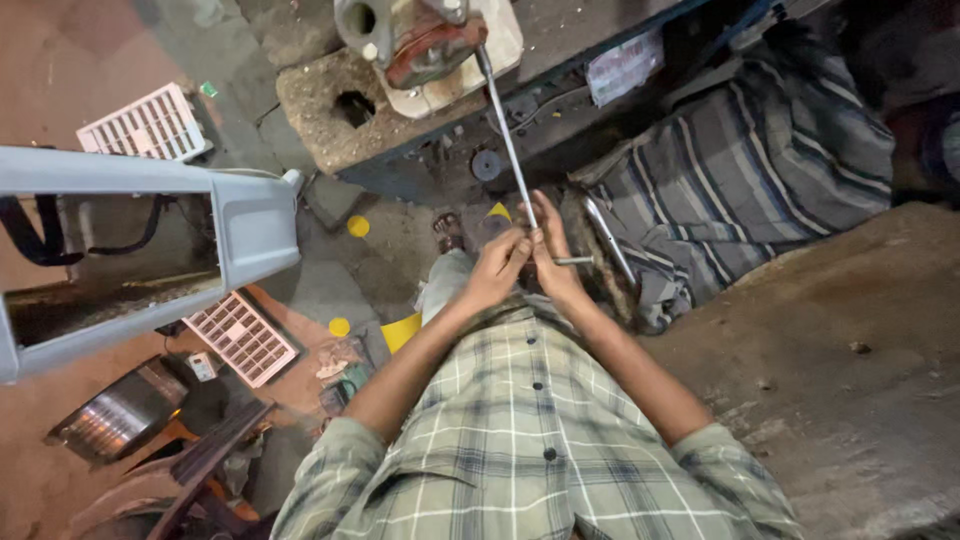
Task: The person places a gasket between two engine components, then uses a T-handle wrench to tighten bolts on the assembly. They apply a red sealant to a bolt before inserting and tightening it. The person continues tightening multiple bolts on the engine block.
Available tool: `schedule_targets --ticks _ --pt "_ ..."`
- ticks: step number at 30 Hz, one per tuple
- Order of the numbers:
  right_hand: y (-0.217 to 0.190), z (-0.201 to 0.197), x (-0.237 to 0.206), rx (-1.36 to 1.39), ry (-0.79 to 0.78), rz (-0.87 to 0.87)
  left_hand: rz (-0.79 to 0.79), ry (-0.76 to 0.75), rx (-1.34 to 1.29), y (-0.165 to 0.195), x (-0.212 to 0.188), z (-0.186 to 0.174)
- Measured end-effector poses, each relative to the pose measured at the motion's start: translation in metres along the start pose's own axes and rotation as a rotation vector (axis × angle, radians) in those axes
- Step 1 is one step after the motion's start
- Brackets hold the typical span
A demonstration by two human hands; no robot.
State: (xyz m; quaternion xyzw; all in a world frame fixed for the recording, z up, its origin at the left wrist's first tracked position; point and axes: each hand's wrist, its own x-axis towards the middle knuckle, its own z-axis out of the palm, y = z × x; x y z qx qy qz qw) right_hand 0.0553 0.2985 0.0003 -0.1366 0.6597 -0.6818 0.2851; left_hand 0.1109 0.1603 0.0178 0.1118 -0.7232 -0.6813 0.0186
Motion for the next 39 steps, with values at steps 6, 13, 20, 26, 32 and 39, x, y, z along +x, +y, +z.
schedule_targets --ticks 6,13,20,26,32,39 --pt "-0.095 -0.039 0.007 -0.398 0.017 -0.384 -0.134 -0.268 -0.057 -0.024 0.005 0.002" --pt "-0.134 -0.033 0.003 -1.706 -0.346 -0.650 -0.002 -0.138 0.094 -0.041 0.006 0.008" --pt "-0.092 -0.022 0.015 -1.864 -0.064 -0.725 -0.124 -0.083 0.239 -0.025 0.007 0.018" --pt "-0.065 -0.026 0.020 -1.440 0.137 -0.828 -0.214 -0.108 0.532 0.044 0.003 0.004" --pt "-0.024 -0.031 0.018 -1.006 0.167 -0.479 0.014 -0.298 0.947 0.071 0.002 0.023" --pt "-0.013 -0.034 0.022 -0.655 0.121 -0.524 0.335 -0.484 0.959 0.078 0.011 -0.002"
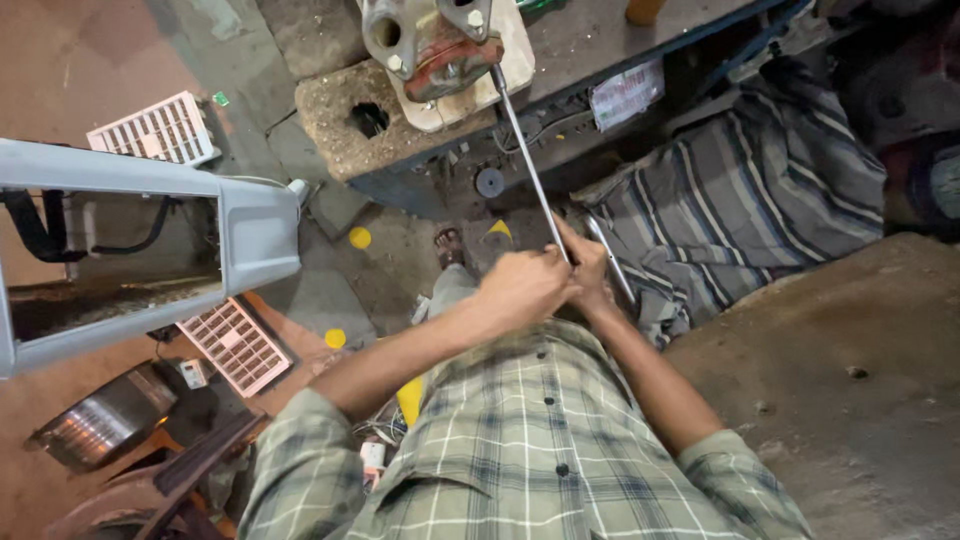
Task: The person places a gasket between two engine components, then uses a T-handle wrench to tighten bolts on the assembly. They apply a red sealant to a bolt before inserting and tightening it. The person continues tightening multiple bolts on the engine block.
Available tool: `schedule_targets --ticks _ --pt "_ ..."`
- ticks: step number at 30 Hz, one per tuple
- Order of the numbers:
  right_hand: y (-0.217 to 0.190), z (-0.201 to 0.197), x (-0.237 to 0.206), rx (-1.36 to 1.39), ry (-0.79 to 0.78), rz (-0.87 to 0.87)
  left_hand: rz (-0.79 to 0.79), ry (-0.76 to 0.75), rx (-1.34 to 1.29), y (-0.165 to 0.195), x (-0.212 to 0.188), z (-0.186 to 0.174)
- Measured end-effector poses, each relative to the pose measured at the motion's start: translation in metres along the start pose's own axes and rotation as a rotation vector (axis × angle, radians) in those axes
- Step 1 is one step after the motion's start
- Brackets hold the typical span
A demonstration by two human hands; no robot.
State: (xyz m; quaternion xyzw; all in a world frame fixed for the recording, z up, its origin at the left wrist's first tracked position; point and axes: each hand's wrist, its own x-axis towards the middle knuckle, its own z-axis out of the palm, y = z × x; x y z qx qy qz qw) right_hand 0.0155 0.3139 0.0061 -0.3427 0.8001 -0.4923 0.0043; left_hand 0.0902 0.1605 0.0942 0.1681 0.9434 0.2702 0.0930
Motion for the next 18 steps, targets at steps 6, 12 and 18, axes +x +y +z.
schedule_targets --ticks 6,12,18 --pt "0.010 0.008 -0.035 0.159 0.010 0.375 0.392 0.619 -0.090 -0.023 0.005 -0.020" --pt "0.030 0.027 -0.048 0.396 -0.204 0.643 0.554 0.437 -0.358 -0.031 0.052 0.003" --pt "0.019 0.038 -0.038 0.552 -0.165 0.651 0.125 0.221 -0.190 -0.006 0.062 0.026"
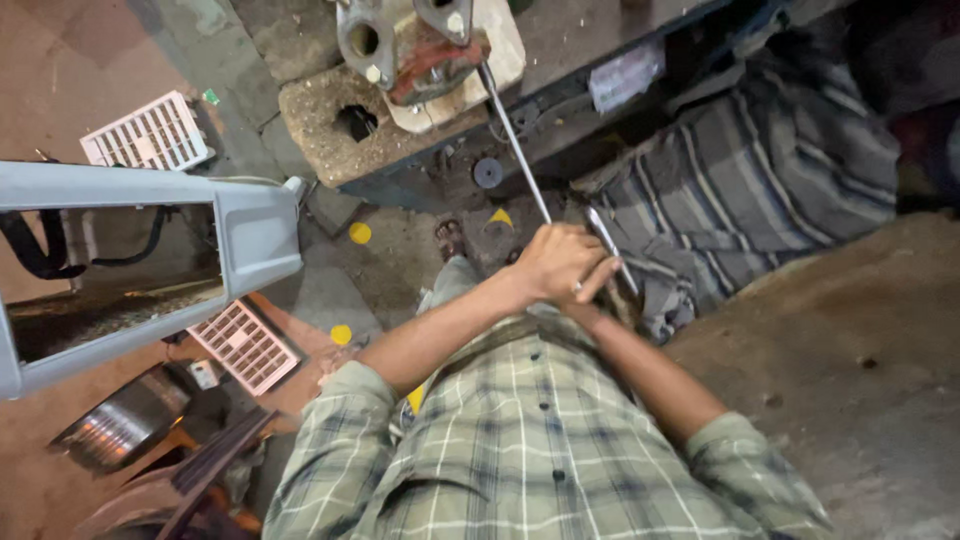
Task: The person places a gasket between two engine components, then uses a T-handle wrench to tighten bolts on the assembly. They apply a red sealant to a bolt before inserting and tightening it. The person continues tightening multiple bolts on the engine block.
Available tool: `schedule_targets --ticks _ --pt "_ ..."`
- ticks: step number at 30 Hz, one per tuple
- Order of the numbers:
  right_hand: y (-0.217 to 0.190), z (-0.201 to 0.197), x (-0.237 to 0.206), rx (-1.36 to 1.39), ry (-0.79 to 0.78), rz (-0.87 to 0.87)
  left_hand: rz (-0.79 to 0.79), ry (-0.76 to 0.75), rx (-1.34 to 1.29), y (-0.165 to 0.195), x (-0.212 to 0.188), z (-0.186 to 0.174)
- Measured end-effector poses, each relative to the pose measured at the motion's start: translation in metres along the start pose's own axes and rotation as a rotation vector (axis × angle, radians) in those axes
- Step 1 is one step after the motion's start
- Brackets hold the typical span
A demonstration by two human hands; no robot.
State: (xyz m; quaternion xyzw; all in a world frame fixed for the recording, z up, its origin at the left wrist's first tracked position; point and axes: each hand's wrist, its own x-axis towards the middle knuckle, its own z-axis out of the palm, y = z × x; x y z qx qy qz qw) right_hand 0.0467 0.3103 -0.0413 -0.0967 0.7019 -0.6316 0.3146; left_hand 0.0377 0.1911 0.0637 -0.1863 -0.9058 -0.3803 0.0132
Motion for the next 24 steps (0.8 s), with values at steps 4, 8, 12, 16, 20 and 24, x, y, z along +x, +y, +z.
schedule_targets --ticks 4,8,12,16,20,24 --pt "-0.007 0.023 -0.005 0.143 0.027 -0.069 -0.288 -0.247 0.176 -0.001 0.024 0.018" --pt "-0.010 0.028 -0.024 0.128 0.067 -0.188 -0.140 -0.303 0.215 0.000 0.052 0.034" --pt "-0.007 0.026 -0.024 0.336 0.054 -0.172 -0.293 -0.389 0.268 0.003 0.050 0.014" --pt "-0.002 0.023 -0.006 1.126 0.006 0.331 -0.005 0.342 0.178 0.018 0.018 -0.013" --pt "-0.005 0.011 0.002 0.755 -0.087 0.141 -0.364 0.754 -0.015 0.008 -0.047 0.011" --pt "-0.021 0.018 0.003 0.393 -0.081 -0.047 -0.710 0.305 -0.846 -0.052 -0.106 0.068"
